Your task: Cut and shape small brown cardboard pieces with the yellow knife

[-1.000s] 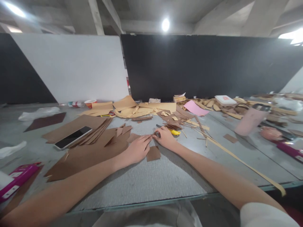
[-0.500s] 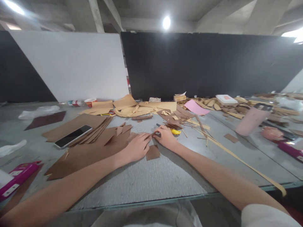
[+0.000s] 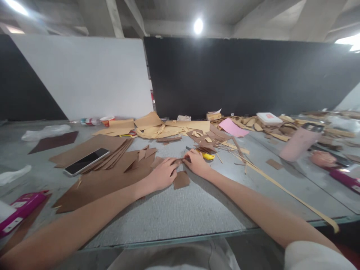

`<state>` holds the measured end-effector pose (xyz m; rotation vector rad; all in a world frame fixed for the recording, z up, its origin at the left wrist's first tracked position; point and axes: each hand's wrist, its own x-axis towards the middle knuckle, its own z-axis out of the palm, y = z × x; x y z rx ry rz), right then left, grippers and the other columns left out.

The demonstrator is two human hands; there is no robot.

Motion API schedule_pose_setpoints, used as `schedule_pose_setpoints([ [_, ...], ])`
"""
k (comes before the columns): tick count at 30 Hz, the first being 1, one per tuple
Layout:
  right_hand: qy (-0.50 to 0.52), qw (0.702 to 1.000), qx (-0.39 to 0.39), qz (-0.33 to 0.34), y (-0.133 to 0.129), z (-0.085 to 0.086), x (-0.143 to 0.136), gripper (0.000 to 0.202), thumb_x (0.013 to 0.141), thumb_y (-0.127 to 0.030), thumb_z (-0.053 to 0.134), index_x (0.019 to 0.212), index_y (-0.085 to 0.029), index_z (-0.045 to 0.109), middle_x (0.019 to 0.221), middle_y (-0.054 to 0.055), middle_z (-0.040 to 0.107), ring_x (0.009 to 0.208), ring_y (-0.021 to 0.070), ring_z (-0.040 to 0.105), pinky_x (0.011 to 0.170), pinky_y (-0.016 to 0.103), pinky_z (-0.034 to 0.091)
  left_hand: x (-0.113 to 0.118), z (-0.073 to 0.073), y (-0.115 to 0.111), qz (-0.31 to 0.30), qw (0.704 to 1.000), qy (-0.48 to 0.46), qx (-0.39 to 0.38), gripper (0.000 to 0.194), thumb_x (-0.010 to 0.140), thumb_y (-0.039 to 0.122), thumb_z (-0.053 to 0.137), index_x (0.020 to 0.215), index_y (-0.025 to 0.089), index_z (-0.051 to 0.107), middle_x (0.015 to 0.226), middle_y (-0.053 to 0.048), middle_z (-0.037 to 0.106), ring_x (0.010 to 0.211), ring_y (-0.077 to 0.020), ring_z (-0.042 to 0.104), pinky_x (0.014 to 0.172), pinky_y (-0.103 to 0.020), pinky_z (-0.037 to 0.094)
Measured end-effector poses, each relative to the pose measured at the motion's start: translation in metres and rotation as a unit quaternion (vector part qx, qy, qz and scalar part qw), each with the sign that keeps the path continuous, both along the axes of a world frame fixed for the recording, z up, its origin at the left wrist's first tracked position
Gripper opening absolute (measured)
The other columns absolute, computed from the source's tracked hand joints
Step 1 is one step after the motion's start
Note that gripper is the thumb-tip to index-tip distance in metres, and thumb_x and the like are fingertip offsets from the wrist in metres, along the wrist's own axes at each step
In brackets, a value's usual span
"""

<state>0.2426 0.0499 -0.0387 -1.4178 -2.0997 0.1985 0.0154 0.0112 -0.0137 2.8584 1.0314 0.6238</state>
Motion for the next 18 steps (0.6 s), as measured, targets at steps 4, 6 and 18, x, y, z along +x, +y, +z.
schedule_pose_setpoints([
  [4,-0.004,1.000,0.001,0.001,0.0002,0.0002,-0.0001,0.004,0.096,-0.024,0.070,0.097,-0.019,0.069,0.103,0.005,0.067,0.094,0.0210,0.061,0.090,0.038,0.038,-0.0002,-0.0007,0.0005,-0.001,1.000,-0.005,-0.004,0.041,0.096,0.011,0.048,0.132,0.013,0.066,0.134,-0.016,0.065,0.134,-0.0306,0.053,0.116,-0.048,0.048],
  [6,-0.005,1.000,0.008,0.004,-0.0002,0.0010,-0.0001,0.003,0.096,-0.022,0.069,0.096,-0.020,0.069,0.103,0.005,0.067,0.093,0.0208,0.061,0.090,0.038,0.038,-0.0001,-0.0002,0.0002,-0.002,1.000,-0.005,-0.002,0.039,0.096,0.011,0.048,0.130,0.014,0.066,0.134,-0.016,0.065,0.134,-0.0307,0.053,0.116,-0.048,0.048],
  [18,-0.055,0.998,0.023,0.017,-0.0012,0.0058,0.0015,0.015,0.105,-0.022,0.057,0.100,-0.021,0.071,0.109,0.007,0.070,0.109,0.0242,0.062,0.099,0.042,0.036,-0.0002,-0.0039,0.0017,0.007,1.000,0.006,0.006,0.036,0.098,0.012,0.049,0.129,0.012,0.067,0.129,-0.016,0.062,0.129,-0.0313,0.053,0.114,-0.048,0.049],
])
